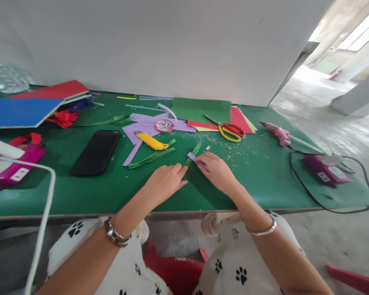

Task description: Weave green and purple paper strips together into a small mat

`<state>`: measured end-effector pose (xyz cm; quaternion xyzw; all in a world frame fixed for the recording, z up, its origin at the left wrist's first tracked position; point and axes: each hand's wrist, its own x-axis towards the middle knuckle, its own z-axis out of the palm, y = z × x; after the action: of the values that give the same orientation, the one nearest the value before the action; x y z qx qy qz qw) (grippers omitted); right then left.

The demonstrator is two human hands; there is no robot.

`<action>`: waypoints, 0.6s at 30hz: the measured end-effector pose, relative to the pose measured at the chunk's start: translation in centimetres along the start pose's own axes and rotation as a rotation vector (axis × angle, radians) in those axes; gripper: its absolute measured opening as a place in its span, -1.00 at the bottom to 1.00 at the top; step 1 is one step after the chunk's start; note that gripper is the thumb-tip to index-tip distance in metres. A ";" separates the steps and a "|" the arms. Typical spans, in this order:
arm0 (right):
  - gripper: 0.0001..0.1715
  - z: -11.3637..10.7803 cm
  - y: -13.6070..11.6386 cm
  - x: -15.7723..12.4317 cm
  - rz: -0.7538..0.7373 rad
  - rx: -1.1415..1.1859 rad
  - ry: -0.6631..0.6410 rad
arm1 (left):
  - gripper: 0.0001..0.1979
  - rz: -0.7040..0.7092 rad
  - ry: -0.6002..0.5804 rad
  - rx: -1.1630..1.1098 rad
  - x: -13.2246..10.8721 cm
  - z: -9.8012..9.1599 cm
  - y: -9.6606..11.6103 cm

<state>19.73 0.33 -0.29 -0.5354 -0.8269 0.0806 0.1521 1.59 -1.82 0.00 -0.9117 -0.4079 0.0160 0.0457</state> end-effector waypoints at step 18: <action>-0.74 -0.5 -1.0 -0.7 -0.190 0.045 -0.097 | -0.93 -0.167 0.156 -0.443 0.1 0.8 -1.0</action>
<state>19.36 -0.74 0.36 -0.4465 -0.8783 0.1104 0.1307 0.85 -1.01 -0.73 -0.8611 -0.4707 -0.1480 -0.1227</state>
